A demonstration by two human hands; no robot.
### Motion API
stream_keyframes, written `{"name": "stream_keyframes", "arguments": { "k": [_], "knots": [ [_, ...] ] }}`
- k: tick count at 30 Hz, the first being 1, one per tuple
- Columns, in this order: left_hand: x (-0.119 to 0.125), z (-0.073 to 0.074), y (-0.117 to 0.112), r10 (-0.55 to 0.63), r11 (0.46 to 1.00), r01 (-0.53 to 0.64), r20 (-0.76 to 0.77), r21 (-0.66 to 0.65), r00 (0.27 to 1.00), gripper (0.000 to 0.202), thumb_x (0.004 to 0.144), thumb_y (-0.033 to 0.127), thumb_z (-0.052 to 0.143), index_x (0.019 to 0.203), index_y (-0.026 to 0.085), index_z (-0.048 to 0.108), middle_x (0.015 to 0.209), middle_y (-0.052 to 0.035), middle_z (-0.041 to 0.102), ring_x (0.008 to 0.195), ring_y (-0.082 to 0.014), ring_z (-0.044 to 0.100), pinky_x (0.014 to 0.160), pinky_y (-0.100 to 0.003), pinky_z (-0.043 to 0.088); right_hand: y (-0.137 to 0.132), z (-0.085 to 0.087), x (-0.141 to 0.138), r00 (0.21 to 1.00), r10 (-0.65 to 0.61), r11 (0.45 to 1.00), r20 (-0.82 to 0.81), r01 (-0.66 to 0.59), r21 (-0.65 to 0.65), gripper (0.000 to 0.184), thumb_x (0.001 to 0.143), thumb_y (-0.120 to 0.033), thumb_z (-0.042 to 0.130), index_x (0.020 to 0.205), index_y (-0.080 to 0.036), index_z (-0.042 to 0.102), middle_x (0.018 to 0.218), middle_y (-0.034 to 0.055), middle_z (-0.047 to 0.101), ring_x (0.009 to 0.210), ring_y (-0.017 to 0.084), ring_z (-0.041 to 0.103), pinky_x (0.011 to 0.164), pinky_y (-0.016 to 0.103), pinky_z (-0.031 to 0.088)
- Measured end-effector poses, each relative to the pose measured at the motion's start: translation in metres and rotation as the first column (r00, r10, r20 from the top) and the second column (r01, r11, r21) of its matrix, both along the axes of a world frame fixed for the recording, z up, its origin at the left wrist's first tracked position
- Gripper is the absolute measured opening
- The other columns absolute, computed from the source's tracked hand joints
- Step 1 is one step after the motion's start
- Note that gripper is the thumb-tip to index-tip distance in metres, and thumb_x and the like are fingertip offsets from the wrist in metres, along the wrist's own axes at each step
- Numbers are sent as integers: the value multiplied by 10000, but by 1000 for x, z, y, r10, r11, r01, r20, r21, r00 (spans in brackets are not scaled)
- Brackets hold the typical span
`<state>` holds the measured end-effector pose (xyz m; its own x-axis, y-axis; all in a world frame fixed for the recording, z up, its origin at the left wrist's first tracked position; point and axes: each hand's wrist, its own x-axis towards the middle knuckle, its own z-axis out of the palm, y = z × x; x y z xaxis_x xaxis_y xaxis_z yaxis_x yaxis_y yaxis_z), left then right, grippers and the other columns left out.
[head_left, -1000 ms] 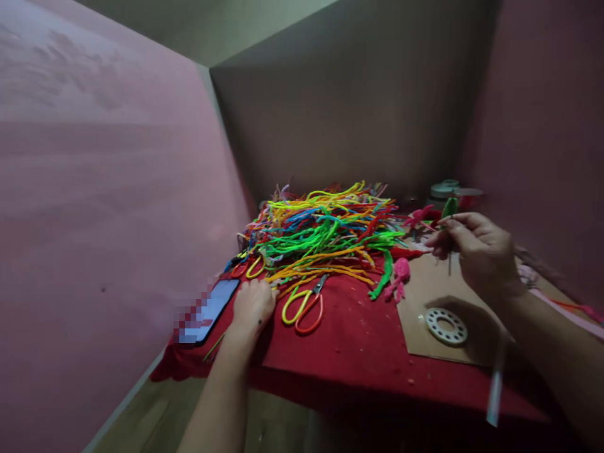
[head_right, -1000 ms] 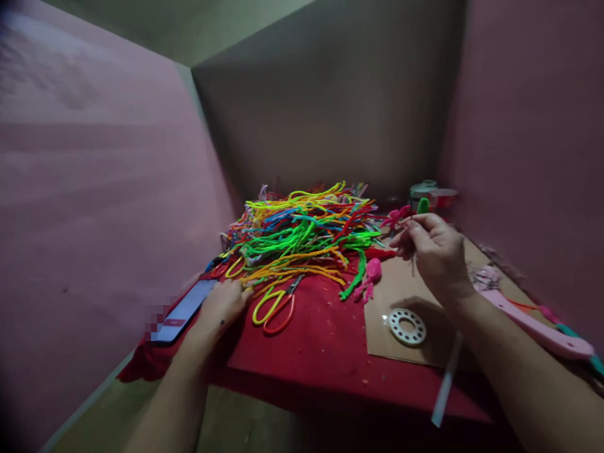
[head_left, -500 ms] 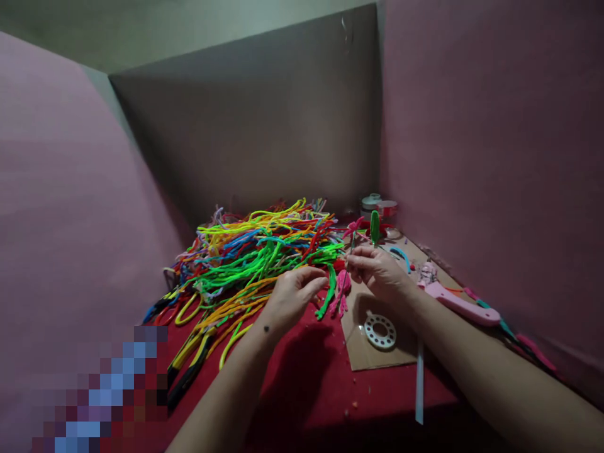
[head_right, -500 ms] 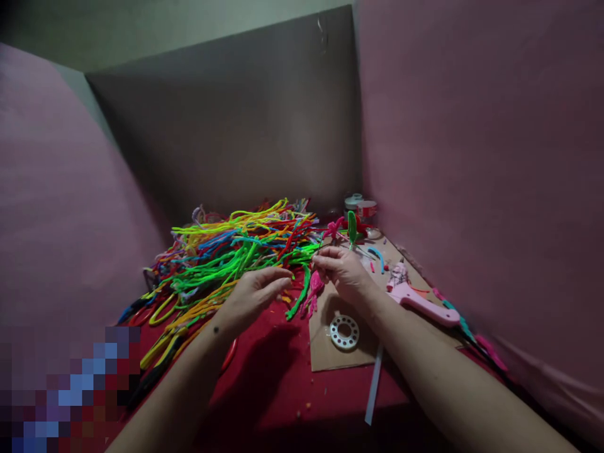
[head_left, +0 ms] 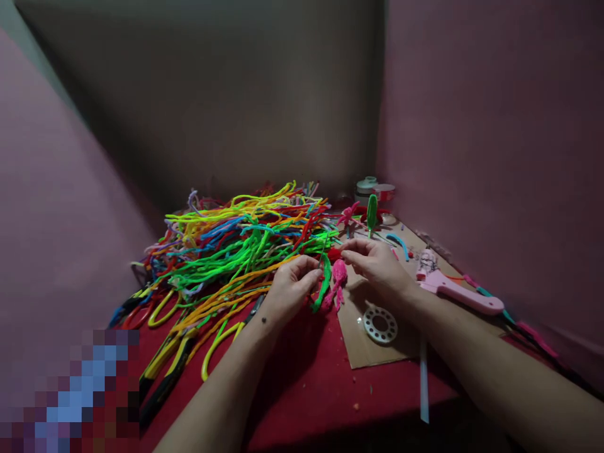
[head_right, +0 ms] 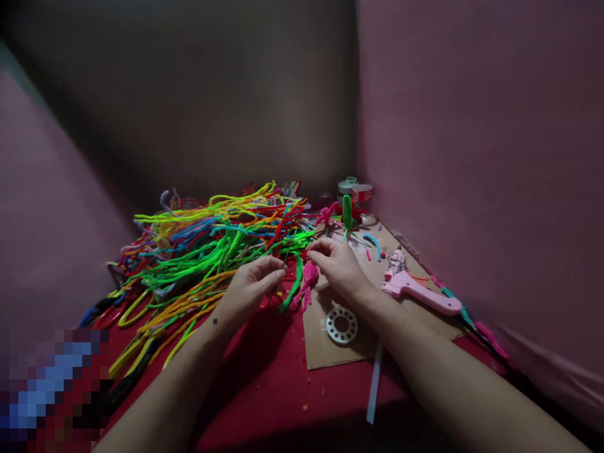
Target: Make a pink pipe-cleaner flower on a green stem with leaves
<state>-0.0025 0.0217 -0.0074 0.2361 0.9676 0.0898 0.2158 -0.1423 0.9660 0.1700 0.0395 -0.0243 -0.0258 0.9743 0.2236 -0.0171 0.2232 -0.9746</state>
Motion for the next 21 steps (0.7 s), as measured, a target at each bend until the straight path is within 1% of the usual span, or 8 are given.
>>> {"name": "stream_keyframes", "arguments": {
  "k": [2, 5, 10, 14, 15, 17, 19, 21],
  "knots": [
    [-2, -6, 2, 28, 999, -27, 23, -43, 999, 125, 692, 266, 584, 719, 157, 528, 552, 45, 521, 455, -83, 487, 442, -197, 378, 2, -3, 1, 962, -155, 987, 224, 140, 81, 113, 737, -260, 573, 780, -162, 610, 649, -6, 583, 495, 96, 454, 480, 235, 330],
    [-2, -12, 4, 52, 993, -39, 117, -110, 992, 137, 698, 278, 562, 704, 171, 476, 530, 37, 550, 383, -86, 471, 385, -200, 364, 4, -7, 1, 802, -275, 961, 530, 213, 176, 181, 777, -272, 548, 913, -158, 584, 716, 43, 632, 570, 148, 540, 550, 264, 377],
    [1, -13, 4, 119, 987, -98, 175, -126, 977, 163, 702, 291, 553, 679, 164, 454, 565, 8, 600, 327, -41, 383, 325, -159, 238, 2, -8, -7, 582, -208, 975, 786, 190, 118, 326, 824, -407, 491, 1024, -153, 534, 786, 102, 658, 685, 217, 606, 589, 288, 382],
    [0, -16, 8, 144, 985, -125, 165, -120, 976, 153, 712, 282, 540, 668, 159, 460, 515, 34, 560, 310, -23, 305, 327, -157, 214, 2, -9, -16, 423, -206, 978, 882, 126, 167, 415, 793, -427, 500, 1105, -154, 520, 952, 145, 642, 848, 265, 604, 659, 313, 393],
    [0, -16, 9, 148, 984, -130, 162, -121, 976, 143, 711, 275, 540, 675, 158, 466, 511, 38, 556, 313, -24, 312, 331, -155, 216, 2, -10, -17, 410, -206, 978, 889, 102, 180, 409, 783, -402, 509, 1111, -158, 524, 981, 145, 635, 877, 267, 597, 680, 317, 394],
    [-1, -17, 10, 162, 982, -145, 156, -120, 974, 113, 703, 247, 543, 687, 158, 476, 509, 45, 552, 320, -27, 337, 339, -153, 224, 3, -11, -17, 434, -206, 978, 877, 60, 200, 380, 765, -332, 520, 1107, -165, 538, 996, 133, 632, 880, 253, 593, 701, 314, 396],
    [-2, -17, 10, 177, 980, -160, 152, -122, 972, 95, 695, 229, 544, 692, 158, 481, 504, 52, 544, 318, -27, 343, 343, -154, 226, 3, -12, -15, 511, -206, 975, 834, 34, 220, 349, 745, -261, 524, 1079, -167, 558, 941, 108, 646, 815, 226, 598, 688, 304, 401],
    [-1, -15, 8, 184, 978, -165, 153, -129, 971, 101, 692, 235, 552, 705, 161, 485, 505, 56, 540, 314, -29, 343, 340, -159, 226, 3, -12, -11, 632, -189, 977, 751, 44, 209, 309, 720, -217, 531, 1021, -166, 582, 834, 75, 653, 721, 199, 594, 649, 295, 406]
  ]
}}
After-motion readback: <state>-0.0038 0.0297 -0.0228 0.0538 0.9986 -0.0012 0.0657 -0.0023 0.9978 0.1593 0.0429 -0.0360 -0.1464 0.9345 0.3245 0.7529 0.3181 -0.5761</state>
